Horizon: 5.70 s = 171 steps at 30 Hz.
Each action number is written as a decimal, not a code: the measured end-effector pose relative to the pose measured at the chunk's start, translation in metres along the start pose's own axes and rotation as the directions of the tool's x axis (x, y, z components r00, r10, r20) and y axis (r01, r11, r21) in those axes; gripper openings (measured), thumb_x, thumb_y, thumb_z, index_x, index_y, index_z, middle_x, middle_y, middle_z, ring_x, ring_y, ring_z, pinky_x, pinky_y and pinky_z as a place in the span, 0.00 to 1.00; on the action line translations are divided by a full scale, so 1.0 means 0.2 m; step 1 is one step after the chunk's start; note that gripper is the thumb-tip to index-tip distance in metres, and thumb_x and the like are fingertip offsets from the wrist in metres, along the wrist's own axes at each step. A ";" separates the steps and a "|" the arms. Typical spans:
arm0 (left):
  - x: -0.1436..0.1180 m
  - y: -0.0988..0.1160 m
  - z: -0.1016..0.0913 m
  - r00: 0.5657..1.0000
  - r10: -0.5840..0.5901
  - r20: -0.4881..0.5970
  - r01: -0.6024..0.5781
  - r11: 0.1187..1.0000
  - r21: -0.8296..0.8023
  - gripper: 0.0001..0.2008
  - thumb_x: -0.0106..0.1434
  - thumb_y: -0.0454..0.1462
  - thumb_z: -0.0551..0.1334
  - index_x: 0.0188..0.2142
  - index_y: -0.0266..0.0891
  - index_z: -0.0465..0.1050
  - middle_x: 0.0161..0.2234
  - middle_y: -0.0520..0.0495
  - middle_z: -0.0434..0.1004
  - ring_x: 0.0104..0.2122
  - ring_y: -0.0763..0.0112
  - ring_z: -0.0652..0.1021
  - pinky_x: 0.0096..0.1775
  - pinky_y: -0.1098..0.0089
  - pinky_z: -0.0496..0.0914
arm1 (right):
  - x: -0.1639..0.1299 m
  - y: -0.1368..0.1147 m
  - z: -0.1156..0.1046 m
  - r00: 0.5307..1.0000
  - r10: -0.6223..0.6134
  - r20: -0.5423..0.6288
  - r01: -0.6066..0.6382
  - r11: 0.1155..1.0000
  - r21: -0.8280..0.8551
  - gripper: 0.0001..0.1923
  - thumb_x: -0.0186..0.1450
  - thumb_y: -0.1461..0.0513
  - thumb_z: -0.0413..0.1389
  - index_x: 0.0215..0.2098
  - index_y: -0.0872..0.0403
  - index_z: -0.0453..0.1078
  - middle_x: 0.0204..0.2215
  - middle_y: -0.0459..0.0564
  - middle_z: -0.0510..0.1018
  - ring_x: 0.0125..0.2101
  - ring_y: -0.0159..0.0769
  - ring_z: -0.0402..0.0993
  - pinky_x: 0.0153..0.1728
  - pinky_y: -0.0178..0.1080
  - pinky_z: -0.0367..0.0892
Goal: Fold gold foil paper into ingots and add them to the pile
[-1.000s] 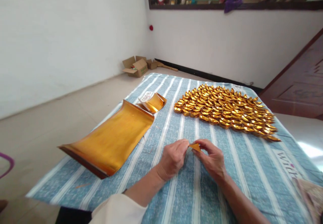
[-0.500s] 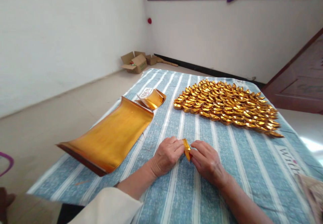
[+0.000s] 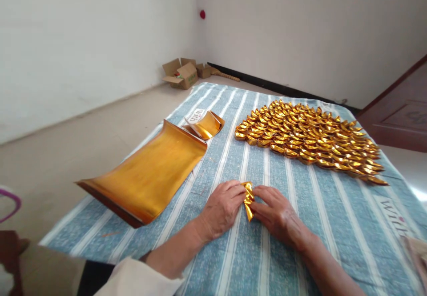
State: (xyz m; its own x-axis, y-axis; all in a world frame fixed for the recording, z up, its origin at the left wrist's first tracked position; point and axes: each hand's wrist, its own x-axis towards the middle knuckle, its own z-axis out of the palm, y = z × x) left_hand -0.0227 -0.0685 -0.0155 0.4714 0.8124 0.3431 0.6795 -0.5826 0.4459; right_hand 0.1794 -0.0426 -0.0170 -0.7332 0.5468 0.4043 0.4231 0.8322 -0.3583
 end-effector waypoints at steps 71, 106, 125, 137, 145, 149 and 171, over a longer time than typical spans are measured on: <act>0.15 -0.09 -0.03 0.955 -0.293 0.048 0.296 0.952 -0.076 0.07 0.55 0.29 0.62 0.34 0.37 0.76 0.49 0.41 0.72 0.52 0.58 0.69 0.55 0.57 0.62 | 0.05 0.02 0.18 0.883 0.436 -0.175 -0.401 0.894 0.200 0.10 0.61 0.59 0.58 0.22 0.52 0.72 0.49 0.56 0.72 0.52 0.48 0.66 0.52 0.55 0.61; 0.17 0.01 -0.05 0.650 -0.655 0.385 0.596 0.125 -0.793 0.05 0.55 0.34 0.63 0.31 0.34 0.70 0.26 0.46 0.79 0.27 0.68 0.81 0.22 0.78 0.69 | 0.09 -0.03 0.14 0.774 0.562 -0.290 -0.395 0.788 0.472 0.10 0.61 0.60 0.57 0.22 0.52 0.68 0.41 0.53 0.76 0.44 0.42 0.73 0.44 0.46 0.67; 0.17 0.02 -0.06 0.630 -0.639 0.441 0.603 0.045 -0.797 0.06 0.54 0.34 0.63 0.32 0.33 0.70 0.29 0.44 0.80 0.30 0.65 0.82 0.23 0.78 0.70 | 0.11 -0.04 0.13 0.728 0.624 -0.284 -0.437 0.741 0.509 0.12 0.61 0.60 0.56 0.20 0.52 0.63 0.38 0.52 0.76 0.40 0.40 0.73 0.39 0.42 0.68; 0.17 0.00 -0.06 0.626 -0.648 0.433 0.596 0.040 -0.802 0.09 0.52 0.35 0.66 0.32 0.33 0.73 0.29 0.43 0.81 0.29 0.65 0.81 0.23 0.77 0.71 | 0.09 -0.01 0.13 0.821 0.520 -0.237 -0.341 0.779 0.526 0.09 0.62 0.61 0.58 0.24 0.53 0.70 0.40 0.52 0.75 0.42 0.38 0.72 0.42 0.41 0.66; 0.16 -0.01 -0.06 0.658 -0.636 0.404 0.566 0.063 -0.822 0.09 0.51 0.35 0.67 0.32 0.33 0.74 0.27 0.45 0.80 0.27 0.69 0.80 0.23 0.77 0.71 | 0.09 0.00 0.14 0.834 0.508 -0.216 -0.325 0.768 0.551 0.08 0.62 0.61 0.59 0.24 0.52 0.72 0.37 0.50 0.76 0.39 0.37 0.73 0.40 0.39 0.66; 0.17 -0.01 -0.06 0.679 -0.625 0.385 0.551 0.088 -0.830 0.09 0.52 0.36 0.66 0.33 0.32 0.74 0.28 0.45 0.79 0.25 0.70 0.79 0.22 0.77 0.71 | 0.09 0.01 0.15 0.832 0.508 -0.223 -0.310 0.758 0.574 0.08 0.62 0.60 0.59 0.26 0.52 0.73 0.36 0.49 0.77 0.38 0.37 0.73 0.41 0.39 0.67; 0.16 0.05 0.01 0.598 -0.731 0.330 0.443 -0.041 -0.896 0.11 0.49 0.39 0.69 0.27 0.33 0.74 0.27 0.46 0.76 0.27 0.73 0.75 0.29 0.75 0.67 | 0.12 -0.04 0.16 0.769 0.462 -0.442 -0.330 0.879 0.345 0.09 0.62 0.58 0.58 0.26 0.53 0.69 0.21 0.42 0.74 0.23 0.31 0.70 0.27 0.33 0.64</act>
State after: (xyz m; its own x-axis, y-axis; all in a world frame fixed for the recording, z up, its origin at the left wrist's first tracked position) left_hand 0.0004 -0.0478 -0.0007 -0.0292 0.9191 -0.3930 -0.3227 0.3635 0.8739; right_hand 0.1413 -0.0396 -0.0322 -0.1330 0.8455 0.5172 0.4300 0.5194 -0.7385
